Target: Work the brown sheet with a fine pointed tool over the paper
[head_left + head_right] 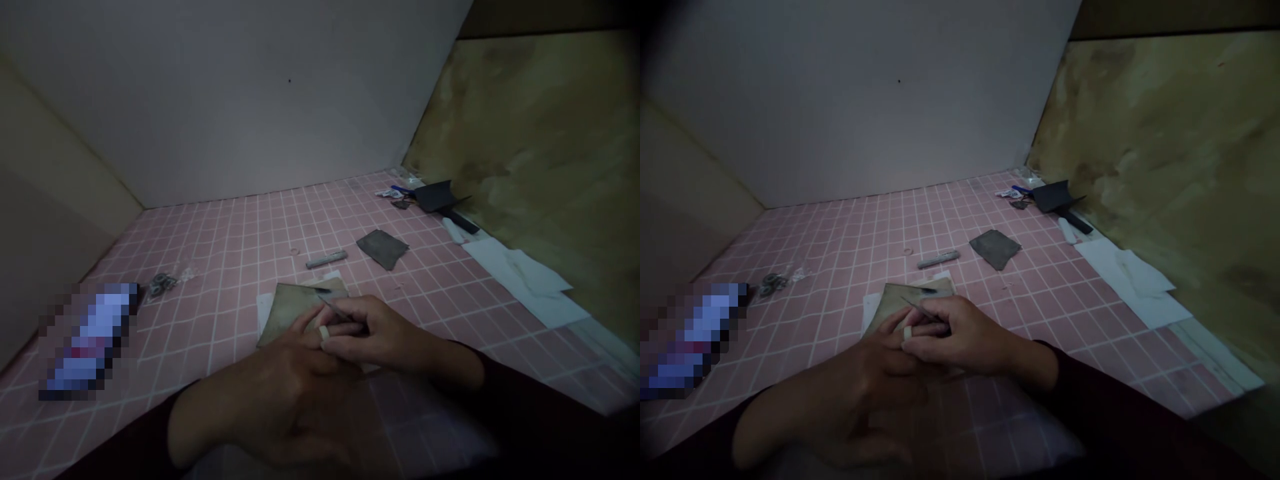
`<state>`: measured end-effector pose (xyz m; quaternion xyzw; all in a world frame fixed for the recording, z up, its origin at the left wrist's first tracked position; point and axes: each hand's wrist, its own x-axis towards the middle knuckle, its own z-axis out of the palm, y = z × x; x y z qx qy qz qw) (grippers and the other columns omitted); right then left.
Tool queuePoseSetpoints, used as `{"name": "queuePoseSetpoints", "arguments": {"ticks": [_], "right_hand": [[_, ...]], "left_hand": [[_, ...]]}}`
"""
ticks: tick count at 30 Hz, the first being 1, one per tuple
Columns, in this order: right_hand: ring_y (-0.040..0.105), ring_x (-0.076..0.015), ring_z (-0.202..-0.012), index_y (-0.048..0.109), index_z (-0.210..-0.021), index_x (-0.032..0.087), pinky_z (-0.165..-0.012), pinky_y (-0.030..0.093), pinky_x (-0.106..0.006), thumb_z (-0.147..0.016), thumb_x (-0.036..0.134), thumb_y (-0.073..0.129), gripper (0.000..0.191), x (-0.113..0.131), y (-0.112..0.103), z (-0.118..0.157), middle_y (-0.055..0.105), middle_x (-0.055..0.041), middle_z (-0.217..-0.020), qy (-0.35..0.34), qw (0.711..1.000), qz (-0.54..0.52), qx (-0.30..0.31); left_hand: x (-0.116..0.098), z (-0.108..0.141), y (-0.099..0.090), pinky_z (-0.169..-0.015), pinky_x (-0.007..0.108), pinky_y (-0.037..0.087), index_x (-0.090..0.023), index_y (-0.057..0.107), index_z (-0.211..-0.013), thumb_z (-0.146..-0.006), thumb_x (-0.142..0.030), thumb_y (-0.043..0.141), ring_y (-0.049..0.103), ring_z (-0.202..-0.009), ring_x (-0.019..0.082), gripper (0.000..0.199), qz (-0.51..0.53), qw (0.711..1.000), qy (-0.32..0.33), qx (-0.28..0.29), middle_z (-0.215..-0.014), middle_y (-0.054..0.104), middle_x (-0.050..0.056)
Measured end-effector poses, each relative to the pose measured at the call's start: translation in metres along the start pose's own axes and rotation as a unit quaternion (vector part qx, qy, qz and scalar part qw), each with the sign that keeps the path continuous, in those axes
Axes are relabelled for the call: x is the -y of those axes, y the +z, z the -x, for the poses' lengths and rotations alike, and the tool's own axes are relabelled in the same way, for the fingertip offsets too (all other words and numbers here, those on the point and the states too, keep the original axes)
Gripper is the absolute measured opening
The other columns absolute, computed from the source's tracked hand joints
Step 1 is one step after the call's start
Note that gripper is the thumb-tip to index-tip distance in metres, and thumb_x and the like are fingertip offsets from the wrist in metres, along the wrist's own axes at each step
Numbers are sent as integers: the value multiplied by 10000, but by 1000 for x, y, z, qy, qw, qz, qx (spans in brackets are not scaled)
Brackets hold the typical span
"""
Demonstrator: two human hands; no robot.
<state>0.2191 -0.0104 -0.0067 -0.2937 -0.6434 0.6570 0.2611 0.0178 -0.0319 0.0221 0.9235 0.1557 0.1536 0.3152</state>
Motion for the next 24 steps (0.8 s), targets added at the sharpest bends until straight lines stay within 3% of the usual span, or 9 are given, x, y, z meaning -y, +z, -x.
{"name": "queuePoseSetpoints", "arguments": {"ticks": [3,5,7,10,12,14,17,24], "right_hand": [[398,-57,-563,613,-876,149,-519,328,-186,-839,208,660,84,0,-1,-1,481,66,-660,-3,1000,-2,-11],[455,-67,-589,629,-878,144,-550,359,-196,-832,228,677,107,2,-5,-3,539,50,-676,1,999,-9,-32],[539,-92,-648,651,-905,139,-608,408,-217,-834,269,692,154,3,-10,-3,614,18,-717,15,998,-45,-50],[600,-122,-722,687,-885,130,-669,448,-243,-860,349,685,220,4,-15,-3,675,-40,-820,49,988,-143,-22],[538,-82,-617,707,-901,137,-575,407,-206,-876,375,673,242,2,-16,-2,668,-39,-832,65,980,-189,-12],[393,-31,-500,711,-974,154,-461,289,-171,-891,363,664,230,-1,-17,-1,656,-24,-839,66,975,-213,-16],[238,-12,-453,695,-1051,178,-401,148,-174,-903,332,656,217,-6,-17,-2,618,-4,-857,60,966,-251,-6],[189,-34,-479,663,-943,161,-402,150,-170,-889,344,669,190,-10,-12,-3,469,45,-732,74,951,-300,17]], "left_hand": [[1,2,-3,-1223,560,157,-180,659,-926,-819,-359,713,689,-1011,275,216,-12,1000,0,27,-1037,740,71],[2,4,-9,-1214,518,222,-175,651,-922,-824,-327,717,673,-1064,267,193,-18,1000,10,16,-1090,727,77],[5,8,-15,-1179,487,301,-177,653,-944,-842,-315,707,648,-1125,272,180,-34,999,19,-36,-1112,718,79],[10,13,-17,-1011,429,472,-189,648,-975,-899,-240,630,667,-1049,247,93,-52,982,19,-181,-993,724,70],[15,14,-14,-845,369,527,-204,631,-1021,-902,-206,619,665,-938,219,120,-68,965,-12,-255,-950,706,60],[18,12,-10,-763,345,519,-212,598,-1105,-883,-231,654,637,-898,215,230,-89,950,-46,-295,-970,683,64],[22,9,-4,-812,360,506,-196,549,-1201,-860,-283,692,607,-979,236,379,-101,943,-72,-308,-1058,649,88],[26,7,4,-928,371,481,-189,549,-1228,-888,-244,661,563,-1116,242,362,-50,956,-69,-282,-1162,617,100]]}}
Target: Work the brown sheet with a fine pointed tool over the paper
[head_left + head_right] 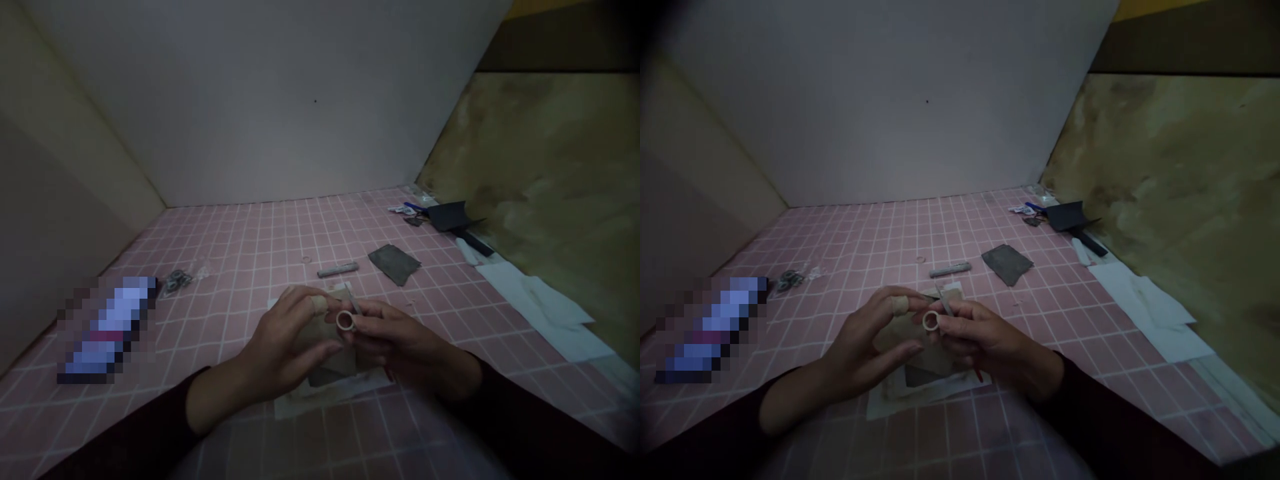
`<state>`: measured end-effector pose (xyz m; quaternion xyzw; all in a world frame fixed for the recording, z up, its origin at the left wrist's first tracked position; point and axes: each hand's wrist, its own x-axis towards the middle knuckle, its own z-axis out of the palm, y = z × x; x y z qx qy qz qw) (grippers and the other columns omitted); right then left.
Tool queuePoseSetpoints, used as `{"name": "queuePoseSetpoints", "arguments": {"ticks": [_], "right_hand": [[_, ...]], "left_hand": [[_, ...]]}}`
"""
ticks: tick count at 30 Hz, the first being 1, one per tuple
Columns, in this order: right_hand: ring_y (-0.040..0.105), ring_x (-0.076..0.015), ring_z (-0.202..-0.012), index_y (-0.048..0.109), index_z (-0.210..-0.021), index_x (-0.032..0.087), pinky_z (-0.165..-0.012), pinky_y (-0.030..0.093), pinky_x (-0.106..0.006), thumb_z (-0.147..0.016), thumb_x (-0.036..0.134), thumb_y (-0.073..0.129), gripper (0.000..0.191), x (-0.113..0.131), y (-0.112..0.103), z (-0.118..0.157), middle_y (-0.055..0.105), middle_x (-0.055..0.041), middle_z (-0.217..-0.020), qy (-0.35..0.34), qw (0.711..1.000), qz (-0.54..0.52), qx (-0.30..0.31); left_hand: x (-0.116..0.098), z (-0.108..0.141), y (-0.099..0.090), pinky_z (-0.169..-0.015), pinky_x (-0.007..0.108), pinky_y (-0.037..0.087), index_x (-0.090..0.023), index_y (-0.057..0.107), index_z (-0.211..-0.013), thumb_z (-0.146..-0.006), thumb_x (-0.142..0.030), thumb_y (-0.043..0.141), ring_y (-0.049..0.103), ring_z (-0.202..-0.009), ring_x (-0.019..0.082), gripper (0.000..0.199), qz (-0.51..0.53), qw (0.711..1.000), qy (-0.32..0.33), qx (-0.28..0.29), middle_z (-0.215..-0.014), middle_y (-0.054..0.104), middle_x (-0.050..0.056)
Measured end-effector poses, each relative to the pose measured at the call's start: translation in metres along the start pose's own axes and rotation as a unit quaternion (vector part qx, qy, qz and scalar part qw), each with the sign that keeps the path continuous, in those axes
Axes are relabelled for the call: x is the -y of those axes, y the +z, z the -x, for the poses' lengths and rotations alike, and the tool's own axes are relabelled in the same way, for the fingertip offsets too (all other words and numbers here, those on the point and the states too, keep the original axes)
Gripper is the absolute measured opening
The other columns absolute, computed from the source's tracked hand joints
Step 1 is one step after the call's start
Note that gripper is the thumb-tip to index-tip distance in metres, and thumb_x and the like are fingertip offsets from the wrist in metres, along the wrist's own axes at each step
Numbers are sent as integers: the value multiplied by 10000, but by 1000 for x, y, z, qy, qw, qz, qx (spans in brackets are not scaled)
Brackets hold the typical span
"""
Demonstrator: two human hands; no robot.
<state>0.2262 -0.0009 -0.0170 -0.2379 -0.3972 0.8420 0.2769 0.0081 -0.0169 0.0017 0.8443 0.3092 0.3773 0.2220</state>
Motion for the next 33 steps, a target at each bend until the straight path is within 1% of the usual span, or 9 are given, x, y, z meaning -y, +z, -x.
{"name": "queuePoseSetpoints", "arguments": {"ticks": [5,11,13,16,19,22,27,30,33], "right_hand": [[188,-16,-437,660,-926,150,-381,129,-170,-907,342,650,193,-5,-2,-2,489,41,-723,23,1000,13,16],[194,-20,-413,610,-782,150,-363,142,-163,-902,368,663,255,-12,-5,-4,396,75,-602,22,999,15,30],[180,-26,-399,609,-782,154,-349,144,-166,-917,375,645,261,-13,-5,-5,354,89,-561,25,999,23,31],[168,-31,-394,611,-779,152,-336,143,-163,-930,376,622,270,-13,-5,-5,326,96,-533,30,999,39,13],[175,-19,-399,637,-897,157,-332,140,-150,-909,364,641,207,-12,-3,-6,441,75,-618,22,999,29,-12],[182,-9,-404,641,-1017,178,-341,148,-140,-889,350,659,215,-12,-3,-7,527,53,-718,14,999,7,-34],[181,-7,-405,665,-949,172,-357,147,-138,-893,356,659,192,-12,-4,-9,531,55,-692,7,999,-9,-48],[169,-8,-401,671,-942,165,-353,121,-141,-912,369,632,210,-11,-3,-9,525,54,-677,3,999,0,-54],[176,-18,-406,677,-939,169,-353,132,-145,-924,393,602,237,-11,-2,-8,537,46,-671,1,998,14,-69]], "left_hand": [[3,2,4,-915,386,500,-185,607,-1152,-913,-215,625,588,-1081,240,241,26,1000,-1,11,-1144,624,108],[9,2,9,-909,372,519,-202,601,-1125,-916,-206,623,603,-1077,224,210,64,998,9,20,-1123,636,100],[10,2,9,-895,375,521,-206,610,-1070,-914,-227,628,611,-1065,230,159,70,997,2,13,-1096,647,95],[11,2,9,-885,379,508,-203,612,-1027,-892,-261,660,618,-1040,239,155,69,998,-11,-12,-1046,667,85],[12,2,9,-833,349,495,-188,608,-983,-879,-265,672,629,-939,213,145,58,997,-30,-39,-977,670,66],[14,3,8,-753,322,479,-185,607,-951,-880,-286,661,617,-840,194,135,32,996,-55,-55,-900,663,50],[19,5,7,-721,312,468,-182,604,-924,-882,-316,648,612,-798,187,147,18,994,-82,-67,-854,653,42],[21,6,8,-718,302,476,-187,592,-909,-884,-287,627,611,-792,180,109,25,992,-97,-72,-858,651,40],[22,7,9,-725,298,480,-186,579,-926,-891,-258,598,612,-801,176,83,32,992,-95,-71,-875,647,42]]}}
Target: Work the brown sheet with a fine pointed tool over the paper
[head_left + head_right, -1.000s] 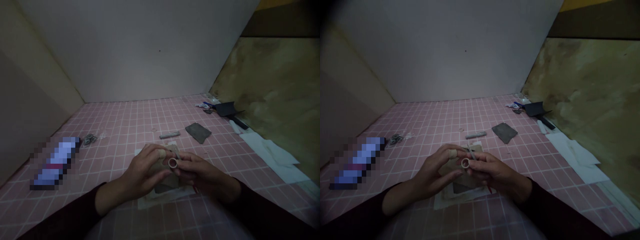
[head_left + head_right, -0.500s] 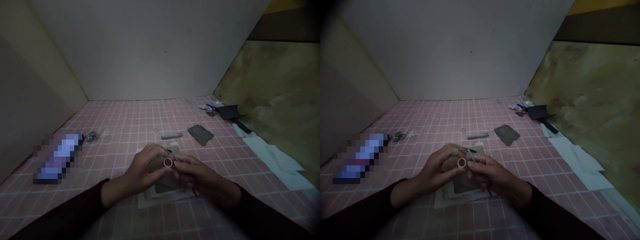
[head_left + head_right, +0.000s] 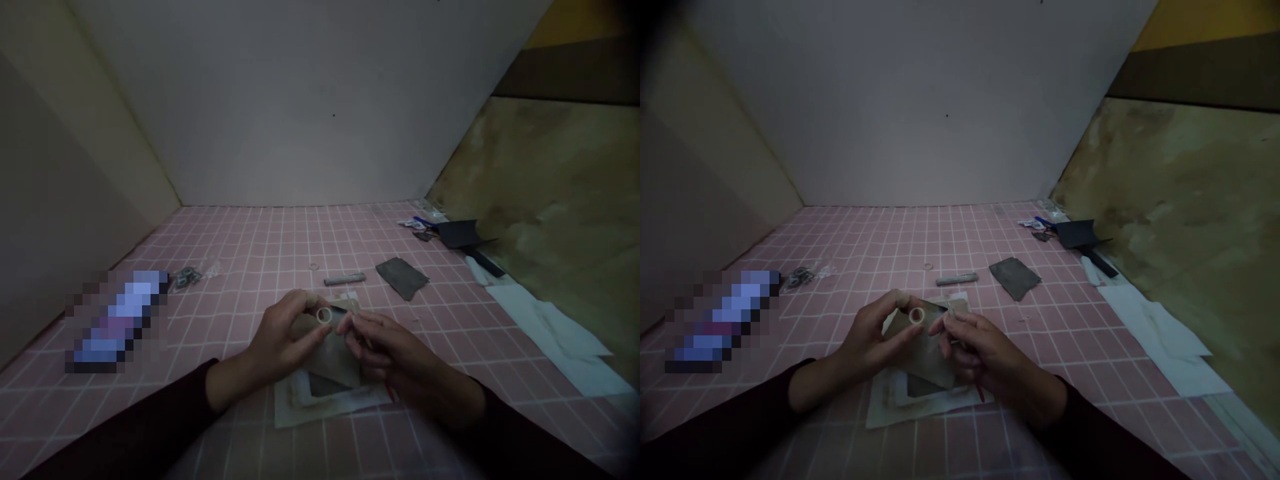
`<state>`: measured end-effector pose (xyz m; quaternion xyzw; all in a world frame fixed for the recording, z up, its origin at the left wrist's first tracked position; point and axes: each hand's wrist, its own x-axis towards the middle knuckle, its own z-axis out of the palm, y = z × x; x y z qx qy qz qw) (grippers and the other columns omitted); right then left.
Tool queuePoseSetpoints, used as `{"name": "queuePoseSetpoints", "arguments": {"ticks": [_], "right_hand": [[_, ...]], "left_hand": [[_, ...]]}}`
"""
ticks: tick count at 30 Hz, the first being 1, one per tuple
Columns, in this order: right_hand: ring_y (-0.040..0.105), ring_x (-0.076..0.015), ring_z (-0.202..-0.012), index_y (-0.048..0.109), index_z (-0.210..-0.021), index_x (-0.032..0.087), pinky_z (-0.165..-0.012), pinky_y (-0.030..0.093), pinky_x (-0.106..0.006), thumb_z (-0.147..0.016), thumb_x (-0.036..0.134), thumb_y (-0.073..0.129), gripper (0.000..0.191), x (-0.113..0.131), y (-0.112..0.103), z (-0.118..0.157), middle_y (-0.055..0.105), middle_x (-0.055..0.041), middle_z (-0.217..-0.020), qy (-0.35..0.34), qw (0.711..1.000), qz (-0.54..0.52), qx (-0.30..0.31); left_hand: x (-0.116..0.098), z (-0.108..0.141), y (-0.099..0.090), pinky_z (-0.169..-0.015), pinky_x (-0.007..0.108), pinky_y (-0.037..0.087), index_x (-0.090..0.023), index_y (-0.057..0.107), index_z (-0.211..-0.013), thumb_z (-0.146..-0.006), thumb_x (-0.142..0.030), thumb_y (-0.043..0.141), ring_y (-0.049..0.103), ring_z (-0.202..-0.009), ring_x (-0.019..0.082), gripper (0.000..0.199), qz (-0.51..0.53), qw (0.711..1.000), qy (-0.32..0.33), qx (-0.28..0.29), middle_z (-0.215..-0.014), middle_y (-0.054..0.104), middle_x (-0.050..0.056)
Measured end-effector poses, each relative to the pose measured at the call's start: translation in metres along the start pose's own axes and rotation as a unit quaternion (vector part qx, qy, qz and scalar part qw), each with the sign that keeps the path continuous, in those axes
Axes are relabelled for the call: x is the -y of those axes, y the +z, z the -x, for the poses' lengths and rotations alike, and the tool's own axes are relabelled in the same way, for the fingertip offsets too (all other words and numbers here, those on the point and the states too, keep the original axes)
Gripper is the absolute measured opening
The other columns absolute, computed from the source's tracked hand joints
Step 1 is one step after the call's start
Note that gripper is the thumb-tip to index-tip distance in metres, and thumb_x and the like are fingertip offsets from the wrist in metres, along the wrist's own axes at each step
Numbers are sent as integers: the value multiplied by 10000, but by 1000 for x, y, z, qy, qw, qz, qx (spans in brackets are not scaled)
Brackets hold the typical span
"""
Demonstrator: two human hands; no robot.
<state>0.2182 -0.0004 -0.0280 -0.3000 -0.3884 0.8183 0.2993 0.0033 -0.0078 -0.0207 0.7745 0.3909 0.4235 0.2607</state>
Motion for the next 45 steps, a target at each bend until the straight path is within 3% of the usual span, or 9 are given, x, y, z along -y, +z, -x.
{"name": "queuePoseSetpoints", "arguments": {"ticks": [10,18,25,27,30,36,40,45], "right_hand": [[202,-19,-387,733,-908,151,-343,137,-158,-929,417,558,319,-5,-1,-2,574,19,-648,-29,999,31,30],[198,-16,-362,617,-836,171,-333,166,-139,-903,396,608,235,-7,2,0,582,43,-626,4,999,31,20],[210,-15,-361,610,-979,186,-338,177,-135,-899,345,615,178,-7,3,0,620,34,-656,1,999,19,36],[219,-17,-363,628,-890,170,-337,184,-141,-910,364,599,197,-4,5,0,592,36,-630,-10,999,26,40],[216,-25,-355,637,-721,143,-334,194,-153,-948,424,533,376,-2,5,0,454,64,-511,-27,997,56,48],[224,-32,-368,707,-876,142,-339,149,-171,-955,468,504,391,-5,-1,-1,555,26,-600,-32,993,114,18],[222,-46,-363,697,-735,137,-381,129,-201,-953,507,498,473,-5,-2,-1,390,74,-433,-30,987,157,-1],[225,-51,-371,624,-535,137,-424,153,-226,-951,531,492,588,-5,1,-1,291,81,-368,-41,986,163,-1]], "left_hand": [[1,-1,-1,-755,308,498,-181,611,-1030,-887,-188,562,623,-819,177,151,6,1000,26,4,-884,659,46],[0,-3,1,-690,285,484,-175,603,-911,-893,-308,624,611,-762,166,136,22,1000,-3,15,-829,647,40],[7,0,4,-684,279,467,-174,583,-823,-869,-308,672,574,-747,151,167,22,999,-16,18,-787,603,17],[7,0,4,-687,281,469,-169,584,-817,-866,-312,676,575,-744,152,176,26,999,-23,19,-781,602,17],[4,-2,3,-678,284,466,-163,593,-817,-870,-338,668,581,-737,156,197,37,999,-25,15,-772,612,24],[4,-2,1,-692,292,470,-163,622,-920,-902,-281,565,584,-758,165,132,44,999,-20,24,-830,627,48],[4,0,0,-718,292,471,-162,630,-965,-904,-255,567,589,-790,167,128,46,998,-25,29,-883,636,55],[2,-1,-2,-712,282,452,-166,637,-990,-918,-270,563,568,-769,157,146,50,997,-30,46,-849,608,38]]}}
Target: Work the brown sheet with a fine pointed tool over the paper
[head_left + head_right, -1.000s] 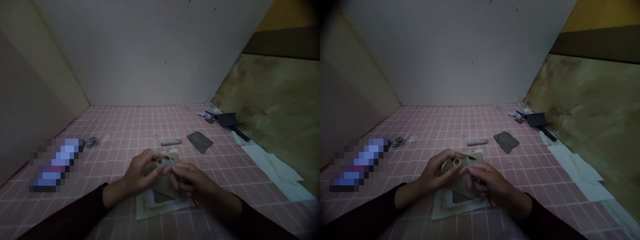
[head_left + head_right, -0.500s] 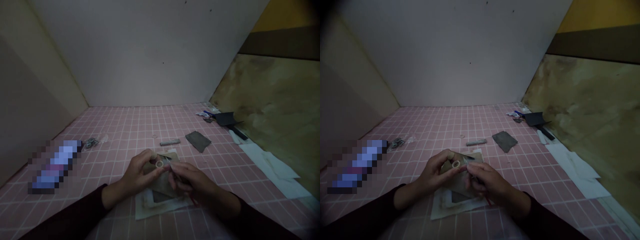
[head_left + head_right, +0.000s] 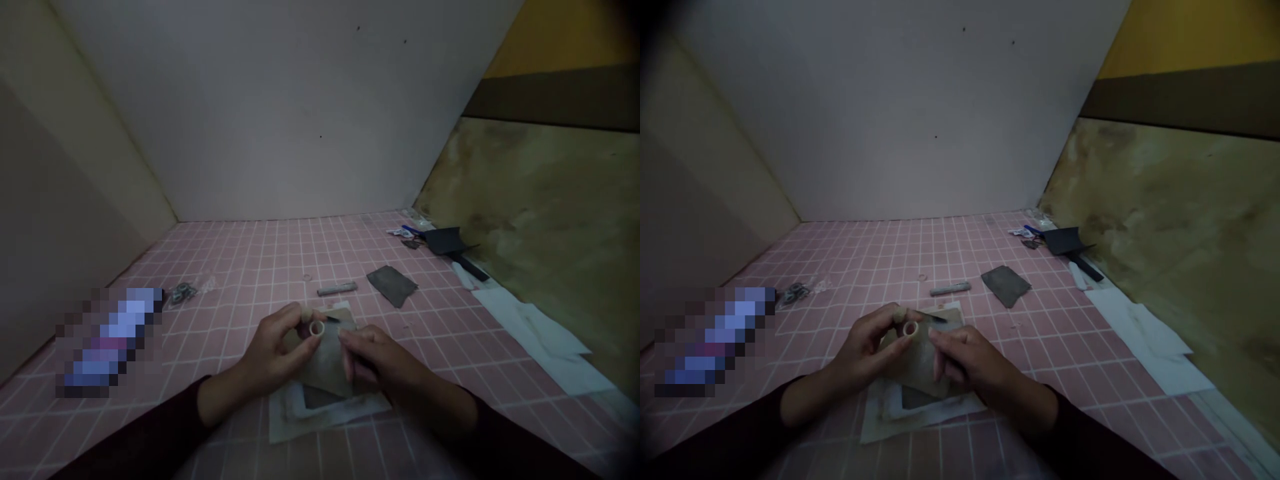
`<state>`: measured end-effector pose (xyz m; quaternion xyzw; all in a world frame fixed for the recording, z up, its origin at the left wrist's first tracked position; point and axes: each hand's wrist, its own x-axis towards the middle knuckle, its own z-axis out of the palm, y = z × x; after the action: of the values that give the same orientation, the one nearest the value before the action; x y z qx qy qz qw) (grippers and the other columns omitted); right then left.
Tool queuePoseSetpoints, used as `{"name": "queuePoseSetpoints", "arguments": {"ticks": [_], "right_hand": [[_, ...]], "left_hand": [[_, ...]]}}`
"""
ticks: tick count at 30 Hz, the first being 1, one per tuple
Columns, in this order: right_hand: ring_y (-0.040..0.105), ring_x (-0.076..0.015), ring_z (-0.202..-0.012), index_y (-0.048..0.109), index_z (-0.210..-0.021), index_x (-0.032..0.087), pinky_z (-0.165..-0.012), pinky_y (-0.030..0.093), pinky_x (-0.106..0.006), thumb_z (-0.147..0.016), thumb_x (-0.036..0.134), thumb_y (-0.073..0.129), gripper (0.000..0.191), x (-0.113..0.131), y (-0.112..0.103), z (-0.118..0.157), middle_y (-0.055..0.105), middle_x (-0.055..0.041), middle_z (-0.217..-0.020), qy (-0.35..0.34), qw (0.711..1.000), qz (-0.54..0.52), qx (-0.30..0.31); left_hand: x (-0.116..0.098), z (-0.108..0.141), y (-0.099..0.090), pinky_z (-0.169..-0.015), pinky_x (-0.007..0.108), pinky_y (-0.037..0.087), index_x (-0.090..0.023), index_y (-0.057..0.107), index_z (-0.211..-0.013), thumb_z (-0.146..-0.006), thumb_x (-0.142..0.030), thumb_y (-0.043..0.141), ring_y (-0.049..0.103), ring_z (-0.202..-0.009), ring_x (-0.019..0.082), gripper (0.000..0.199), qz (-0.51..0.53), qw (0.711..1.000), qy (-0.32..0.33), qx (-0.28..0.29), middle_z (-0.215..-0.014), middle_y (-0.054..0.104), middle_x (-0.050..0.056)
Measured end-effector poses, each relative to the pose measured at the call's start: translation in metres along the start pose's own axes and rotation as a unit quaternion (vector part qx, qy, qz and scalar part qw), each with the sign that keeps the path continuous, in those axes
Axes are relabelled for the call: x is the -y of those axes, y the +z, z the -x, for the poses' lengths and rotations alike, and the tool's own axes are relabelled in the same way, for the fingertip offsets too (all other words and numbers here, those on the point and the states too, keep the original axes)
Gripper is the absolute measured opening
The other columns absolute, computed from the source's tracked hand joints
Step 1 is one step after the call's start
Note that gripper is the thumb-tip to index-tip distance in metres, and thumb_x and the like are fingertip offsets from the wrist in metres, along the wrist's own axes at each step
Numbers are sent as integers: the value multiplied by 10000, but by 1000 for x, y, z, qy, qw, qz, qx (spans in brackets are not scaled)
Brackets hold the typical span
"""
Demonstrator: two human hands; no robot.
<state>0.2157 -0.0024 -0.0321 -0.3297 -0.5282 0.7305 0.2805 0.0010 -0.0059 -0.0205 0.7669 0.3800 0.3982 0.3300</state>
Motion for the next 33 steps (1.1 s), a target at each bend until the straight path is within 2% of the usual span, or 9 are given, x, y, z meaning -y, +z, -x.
{"name": "queuePoseSetpoints", "arguments": {"ticks": [3,7,11,15,19,23,28,33], "right_hand": [[211,-51,-344,645,-556,133,-402,131,-225,-971,567,417,642,3,2,1,292,78,-359,24,1000,-18,-2],[184,-35,-321,722,-720,106,-356,94,-213,-962,602,383,647,9,2,3,407,56,-419,55,997,-47,-2],[209,-26,-341,741,-844,124,-354,143,-187,-973,489,419,504,12,2,4,519,30,-522,58,996,-60,7],[237,-30,-377,735,-884,141,-369,169,-182,-940,395,496,354,16,0,7,543,24,-576,60,997,-40,-4],[261,-36,-416,722,-929,140,-386,157,-183,-925,365,518,304,27,-2,9,543,23,-613,75,997,1,-10],[306,-46,-435,714,-926,131,-413,189,-196,-931,370,504,318,34,-6,6,524,27,-599,82,995,52,5],[344,-59,-481,716,-942,136,-456,221,-205,-951,391,501,334,28,-11,3,504,33,-598,91,993,77,13],[473,-93,-608,693,-857,151,-549,333,-220,-978,398,481,347,27,-14,5,550,6,-677,72,991,109,24]], "left_hand": [[-2,-1,-2,-700,272,442,-169,632,-971,-923,-272,562,551,-755,148,134,10,1000,-3,-1,-837,596,29],[-3,0,-5,-698,264,440,-171,618,-946,-924,-265,568,540,-757,140,109,22,1000,-13,6,-847,592,26],[1,7,-4,-707,260,448,-174,612,-954,-924,-246,570,549,-770,137,89,38,999,-20,12,-858,597,24],[9,13,-1,-710,253,446,-176,603,-948,-914,-237,592,552,-773,132,70,37,999,-37,1,-856,593,16],[11,16,0,-697,246,440,-178,587,-933,-920,-227,578,545,-762,125,51,35,999,-35,-3,-847,580,9],[7,16,-2,-668,236,431,-180,583,-950,-913,-189,575,545,-739,119,39,7,1000,-18,-1,-818,571,0],[5,16,-2,-651,236,431,-176,579,-944,-907,-169,577,562,-730,120,38,-24,1000,1,6,-825,594,6],[7,19,-1,-646,234,439,-182,589,-1001,-906,-144,574,572,-728,120,103,-38,999,1,19,-838,610,10]]}}
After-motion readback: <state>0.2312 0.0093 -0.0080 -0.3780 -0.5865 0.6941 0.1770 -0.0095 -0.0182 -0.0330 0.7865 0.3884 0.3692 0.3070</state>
